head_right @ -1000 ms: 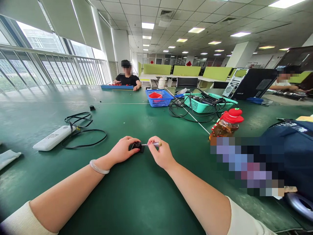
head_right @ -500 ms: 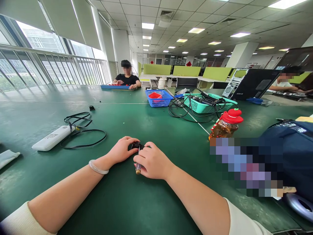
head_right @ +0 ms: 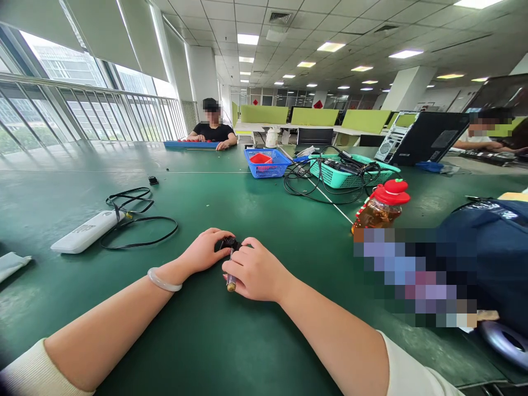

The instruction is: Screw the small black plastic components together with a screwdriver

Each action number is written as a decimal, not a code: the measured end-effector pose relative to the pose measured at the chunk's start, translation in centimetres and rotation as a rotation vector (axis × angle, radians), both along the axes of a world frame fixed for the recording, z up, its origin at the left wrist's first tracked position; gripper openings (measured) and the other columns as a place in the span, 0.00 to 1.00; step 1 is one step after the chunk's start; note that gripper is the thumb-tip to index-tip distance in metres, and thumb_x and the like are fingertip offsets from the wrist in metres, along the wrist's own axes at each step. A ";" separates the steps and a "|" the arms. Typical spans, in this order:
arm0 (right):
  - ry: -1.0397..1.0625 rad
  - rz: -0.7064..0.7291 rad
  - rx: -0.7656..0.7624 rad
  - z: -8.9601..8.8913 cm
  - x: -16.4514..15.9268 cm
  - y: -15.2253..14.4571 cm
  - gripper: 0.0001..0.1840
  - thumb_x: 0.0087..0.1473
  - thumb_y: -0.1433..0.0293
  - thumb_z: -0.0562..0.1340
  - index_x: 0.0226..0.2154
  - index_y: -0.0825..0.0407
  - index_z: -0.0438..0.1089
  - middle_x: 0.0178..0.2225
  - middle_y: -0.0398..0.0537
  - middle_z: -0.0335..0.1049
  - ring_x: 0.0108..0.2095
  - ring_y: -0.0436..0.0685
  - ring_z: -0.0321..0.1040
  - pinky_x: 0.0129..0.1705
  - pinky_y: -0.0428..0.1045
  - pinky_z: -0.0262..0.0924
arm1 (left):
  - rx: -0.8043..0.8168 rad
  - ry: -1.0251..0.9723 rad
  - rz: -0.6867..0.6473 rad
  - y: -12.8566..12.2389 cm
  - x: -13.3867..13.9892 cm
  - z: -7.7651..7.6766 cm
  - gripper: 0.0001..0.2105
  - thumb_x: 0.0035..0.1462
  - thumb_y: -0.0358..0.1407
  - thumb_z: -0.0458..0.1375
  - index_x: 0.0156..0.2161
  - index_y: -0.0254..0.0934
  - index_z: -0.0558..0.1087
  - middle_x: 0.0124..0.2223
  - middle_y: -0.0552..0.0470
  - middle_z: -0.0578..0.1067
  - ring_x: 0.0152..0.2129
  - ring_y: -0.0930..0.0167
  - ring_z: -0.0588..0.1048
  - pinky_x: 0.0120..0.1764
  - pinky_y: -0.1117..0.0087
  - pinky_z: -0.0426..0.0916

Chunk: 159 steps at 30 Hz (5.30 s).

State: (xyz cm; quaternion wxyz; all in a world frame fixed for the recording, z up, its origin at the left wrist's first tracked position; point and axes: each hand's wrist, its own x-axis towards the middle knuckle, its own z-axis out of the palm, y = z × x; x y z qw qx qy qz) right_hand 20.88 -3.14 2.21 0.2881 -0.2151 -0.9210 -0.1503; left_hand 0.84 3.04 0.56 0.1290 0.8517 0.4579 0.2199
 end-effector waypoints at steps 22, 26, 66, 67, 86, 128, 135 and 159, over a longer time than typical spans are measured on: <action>0.016 -0.037 0.011 0.1 -0.1 -0.1 0.05 0.56 0.73 0.56 0.31 0.51 0.68 0.26 0.42 0.67 0.28 0.52 0.59 0.50 0.54 0.53 | -0.004 -0.009 -0.004 0.0 -0.1 0.0 0.16 0.55 0.37 0.58 0.50 0.45 0.74 0.47 0.51 0.78 0.49 0.62 0.71 0.54 0.59 0.66; 0.063 -0.030 0.019 0.1 -0.1 -0.1 0.06 0.54 0.74 0.56 0.30 0.52 0.68 0.24 0.42 0.65 0.27 0.52 0.57 0.49 0.53 0.54 | -0.006 -0.008 -0.001 0.1 -0.1 -0.1 0.15 0.55 0.39 0.59 0.49 0.45 0.74 0.47 0.51 0.78 0.49 0.62 0.71 0.54 0.59 0.66; 0.676 -0.171 -0.484 -0.6 1.0 1.3 0.08 0.59 0.68 0.55 0.31 0.49 0.68 0.28 0.44 0.71 0.29 0.54 0.67 0.35 0.49 0.62 | -0.021 -0.005 0.011 0.2 -0.2 -0.2 0.17 0.56 0.43 0.59 0.49 0.42 0.74 0.47 0.47 0.77 0.49 0.60 0.72 0.53 0.57 0.67; 0.742 -0.180 -0.560 -0.8 1.1 1.6 0.09 0.59 0.66 0.55 0.31 0.49 0.68 0.27 0.43 0.70 0.28 0.54 0.67 0.33 0.49 0.61 | -0.019 -0.010 0.005 0.1 -0.2 -0.1 0.17 0.56 0.43 0.59 0.49 0.42 0.74 0.47 0.47 0.77 0.49 0.60 0.72 0.53 0.58 0.67; 1.524 -0.210 -1.093 -1.8 1.5 3.9 0.13 0.44 0.59 0.64 0.26 0.52 0.67 0.18 0.39 0.64 0.19 0.49 0.59 0.22 0.46 0.58 | -0.018 0.008 -0.021 -0.3 0.0 0.4 0.15 0.57 0.42 0.58 0.48 0.42 0.74 0.46 0.48 0.78 0.50 0.60 0.69 0.53 0.56 0.66; 0.755 -0.349 -0.659 -0.1 0.8 1.1 0.15 0.59 0.60 0.51 0.27 0.49 0.63 0.24 0.43 0.65 0.25 0.53 0.62 0.28 0.46 0.55 | -0.019 0.030 -0.088 -0.3 -0.1 0.4 0.19 0.54 0.42 0.63 0.51 0.44 0.73 0.45 0.50 0.78 0.47 0.60 0.70 0.52 0.58 0.65; 0.623 -0.334 -0.674 0.2 0.6 0.7 0.12 0.60 0.62 0.51 0.28 0.49 0.61 0.22 0.40 0.63 0.23 0.52 0.59 0.28 0.47 0.54 | -0.006 0.046 -0.098 -0.1 -0.2 0.3 0.20 0.52 0.43 0.65 0.51 0.44 0.74 0.44 0.50 0.78 0.46 0.61 0.71 0.51 0.59 0.66; 0.350 -0.034 -0.339 0.3 -0.1 -0.2 0.07 0.49 0.76 0.53 0.31 0.47 0.58 0.24 0.39 0.66 0.24 0.52 0.58 0.42 0.53 0.58 | 0.022 0.138 -0.131 -0.5 -0.1 0.7 0.22 0.54 0.46 0.64 0.52 0.42 0.72 0.45 0.49 0.78 0.42 0.62 0.73 0.47 0.62 0.67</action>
